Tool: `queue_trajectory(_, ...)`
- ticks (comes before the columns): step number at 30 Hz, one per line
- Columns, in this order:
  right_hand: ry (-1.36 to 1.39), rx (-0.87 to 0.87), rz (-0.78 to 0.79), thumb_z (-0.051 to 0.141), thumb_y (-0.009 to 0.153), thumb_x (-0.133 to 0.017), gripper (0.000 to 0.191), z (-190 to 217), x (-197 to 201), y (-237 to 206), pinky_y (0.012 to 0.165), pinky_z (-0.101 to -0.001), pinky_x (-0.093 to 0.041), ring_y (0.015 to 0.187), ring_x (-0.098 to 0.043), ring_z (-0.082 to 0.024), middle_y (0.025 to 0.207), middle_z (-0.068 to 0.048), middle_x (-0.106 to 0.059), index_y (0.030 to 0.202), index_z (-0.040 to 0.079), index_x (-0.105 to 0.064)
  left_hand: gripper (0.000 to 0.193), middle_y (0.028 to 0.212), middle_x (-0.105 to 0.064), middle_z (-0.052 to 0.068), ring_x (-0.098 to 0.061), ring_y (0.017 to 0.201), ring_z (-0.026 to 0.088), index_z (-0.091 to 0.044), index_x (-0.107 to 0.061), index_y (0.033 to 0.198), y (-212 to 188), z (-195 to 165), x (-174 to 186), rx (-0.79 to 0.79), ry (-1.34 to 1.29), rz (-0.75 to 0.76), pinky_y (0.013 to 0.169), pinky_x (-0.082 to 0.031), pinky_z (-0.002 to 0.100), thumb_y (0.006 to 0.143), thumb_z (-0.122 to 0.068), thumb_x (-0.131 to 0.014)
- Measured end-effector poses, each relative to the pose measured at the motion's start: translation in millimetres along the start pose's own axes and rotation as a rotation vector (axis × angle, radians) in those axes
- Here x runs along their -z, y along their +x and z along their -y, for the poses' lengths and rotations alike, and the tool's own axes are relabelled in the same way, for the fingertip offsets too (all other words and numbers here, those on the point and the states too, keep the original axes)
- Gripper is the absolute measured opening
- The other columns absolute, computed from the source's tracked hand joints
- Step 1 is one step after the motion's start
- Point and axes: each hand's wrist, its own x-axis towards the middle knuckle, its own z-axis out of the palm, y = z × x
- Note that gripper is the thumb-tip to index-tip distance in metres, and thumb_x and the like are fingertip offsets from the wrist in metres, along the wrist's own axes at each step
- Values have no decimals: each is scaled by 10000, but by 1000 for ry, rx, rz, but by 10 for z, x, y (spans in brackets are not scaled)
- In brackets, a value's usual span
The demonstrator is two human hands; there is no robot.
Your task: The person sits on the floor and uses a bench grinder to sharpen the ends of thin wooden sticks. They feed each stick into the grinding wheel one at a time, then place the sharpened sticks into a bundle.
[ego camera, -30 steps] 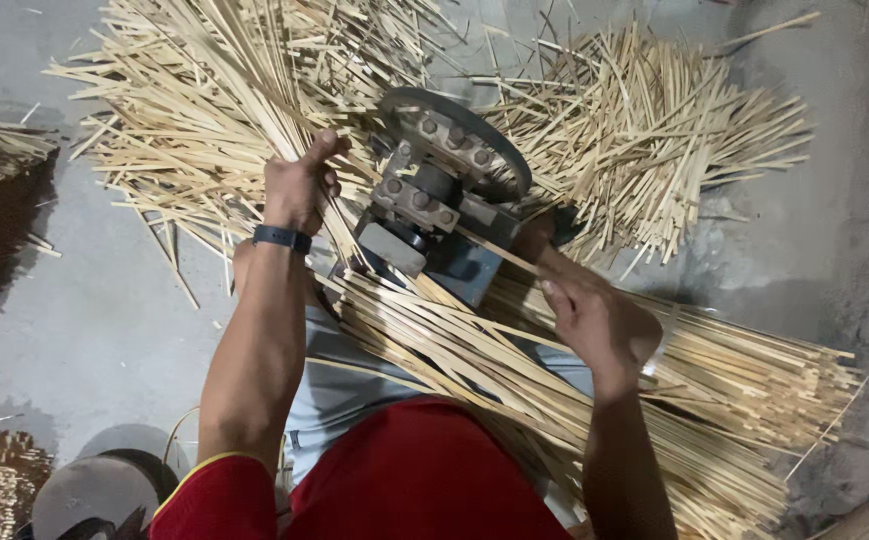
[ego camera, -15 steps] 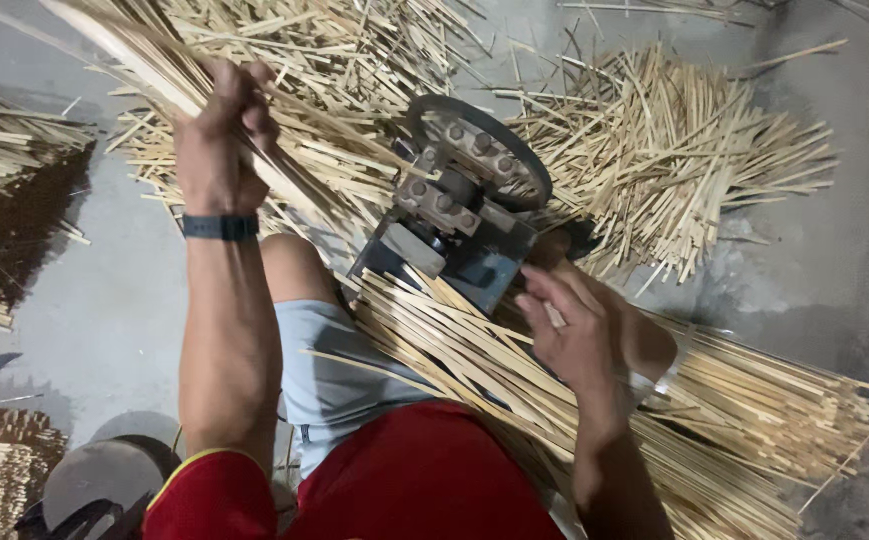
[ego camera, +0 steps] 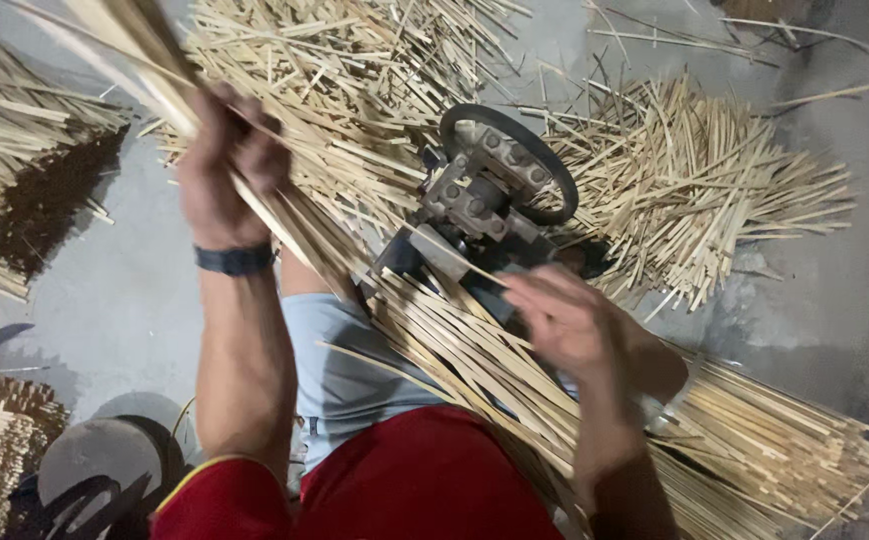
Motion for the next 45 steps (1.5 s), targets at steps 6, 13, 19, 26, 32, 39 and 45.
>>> queue_trajectory(6, -135, 10, 9, 121, 945, -729, 64, -231, 312, -386, 636, -274, -563, 740, -673, -139, 841, -63, -754, 941, 85, -782, 359, 917, -683, 163, -543, 555, 116, -24, -619, 1030, 171, -112, 246, 102, -115, -31, 429, -446, 215, 1164, -339, -512)
queue_trajectory(13, -565, -36, -80, 87, 872, -682, 72, -185, 580, -414, 828, -452, -548, 886, -715, -229, 909, -85, -778, 910, 83, -744, 373, 877, -699, 171, -536, 539, 105, 12, -640, 1001, -76, 428, 77, 373, -234, 137, 447, -470, 231, 1195, -294, -551)
queue_trajectory(19, 51, -398, -71, 276, 996, -655, 288, -156, -74, -873, 756, -325, -595, 912, -746, -174, 1054, -127, -772, 1163, 52, -726, 272, 1056, -718, 151, -566, 589, 156, -27, -595, 1112, -371, 1107, -392, 439, 213, 24, 490, -475, 283, 1054, -293, -612)
queue_trajectory(26, -203, -987, -180, 357, 1040, -588, 343, -1005, 656, -1980, 732, -356, -599, 759, -748, -223, 924, -143, -790, 1126, 89, -783, 359, 872, -646, 88, -543, 543, 129, -21, -603, 1278, -439, 1134, -420, 496, 193, -78, 451, -448, 256, 1038, -283, -656)
queue_trajectory(32, -520, -823, 128, 405, 901, -624, 363, -1176, 767, -2182, 624, -423, -561, 687, -715, -308, 805, -151, -773, 1048, 146, -833, 277, 855, -637, 87, -585, 568, 159, 17, -622, 1207, -561, 1068, -251, 472, 338, -155, 479, -507, 294, 1002, -158, -683)
queue_trajectory(39, -629, -772, 317, 442, 1060, -493, 353, -910, 205, -1209, 568, -421, -551, 543, -653, -249, 767, -51, -739, 1100, 242, -782, 242, 867, -643, 76, -660, 682, 190, 6, -624, 1163, -697, 932, -233, 449, 448, -196, 539, -565, 313, 961, -86, -721)
queue_trajectory(45, -663, -276, -82, 323, 973, -683, 245, -379, 131, -430, 706, -369, -559, 826, -686, -241, 960, -89, -737, 1114, 150, -785, 246, 878, -674, 93, -707, 746, 214, 0, -618, 1149, -822, 780, -236, 458, 459, -125, 547, -576, 317, 937, -58, -730)
